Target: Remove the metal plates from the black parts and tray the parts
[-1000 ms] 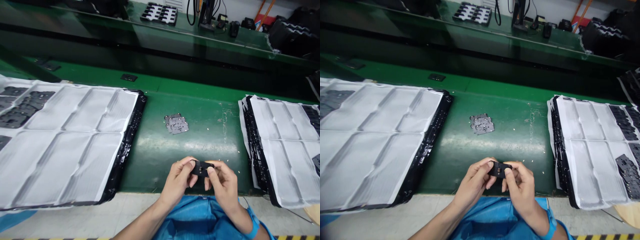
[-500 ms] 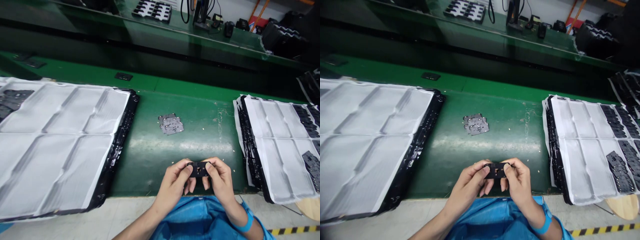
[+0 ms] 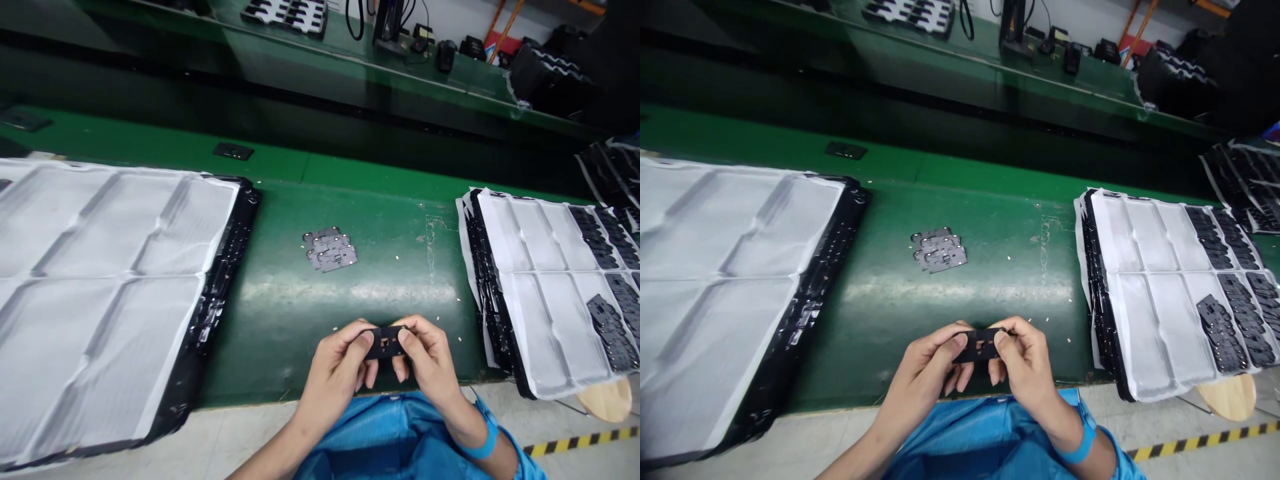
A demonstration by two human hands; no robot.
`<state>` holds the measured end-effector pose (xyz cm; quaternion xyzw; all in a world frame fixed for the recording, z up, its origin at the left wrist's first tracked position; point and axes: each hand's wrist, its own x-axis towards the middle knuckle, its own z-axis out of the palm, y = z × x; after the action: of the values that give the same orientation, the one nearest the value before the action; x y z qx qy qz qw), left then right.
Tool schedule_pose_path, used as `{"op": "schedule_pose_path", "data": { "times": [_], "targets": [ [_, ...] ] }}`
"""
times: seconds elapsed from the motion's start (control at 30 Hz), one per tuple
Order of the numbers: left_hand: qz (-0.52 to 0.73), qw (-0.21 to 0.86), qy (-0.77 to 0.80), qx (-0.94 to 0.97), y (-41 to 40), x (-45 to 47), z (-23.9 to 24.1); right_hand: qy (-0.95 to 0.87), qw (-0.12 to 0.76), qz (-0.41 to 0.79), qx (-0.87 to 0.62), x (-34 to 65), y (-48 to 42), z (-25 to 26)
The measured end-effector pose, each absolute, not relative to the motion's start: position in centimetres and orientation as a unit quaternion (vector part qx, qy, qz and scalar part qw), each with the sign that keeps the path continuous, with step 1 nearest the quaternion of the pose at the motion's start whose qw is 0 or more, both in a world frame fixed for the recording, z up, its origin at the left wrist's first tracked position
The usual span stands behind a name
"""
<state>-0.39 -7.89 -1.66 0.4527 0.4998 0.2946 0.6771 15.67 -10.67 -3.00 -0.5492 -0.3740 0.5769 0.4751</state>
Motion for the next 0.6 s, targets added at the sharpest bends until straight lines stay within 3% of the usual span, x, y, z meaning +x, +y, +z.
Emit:
{"op": "schedule_pose_path", "data": {
  "times": [0.33, 0.6],
  "targets": [
    [0.282, 0.679, 0.480, 0.478, -8.2, -0.9, -2.1, -0.389, 0.473, 0.556, -0.561, 15.7, -11.0, -3.5],
    [0.284, 0.585, 0.469, 0.597, -6.4, -3.6, -1.2, -0.467, 0.394, 0.550, -0.569, 16.0, -10.0, -3.7]
  ]
}}
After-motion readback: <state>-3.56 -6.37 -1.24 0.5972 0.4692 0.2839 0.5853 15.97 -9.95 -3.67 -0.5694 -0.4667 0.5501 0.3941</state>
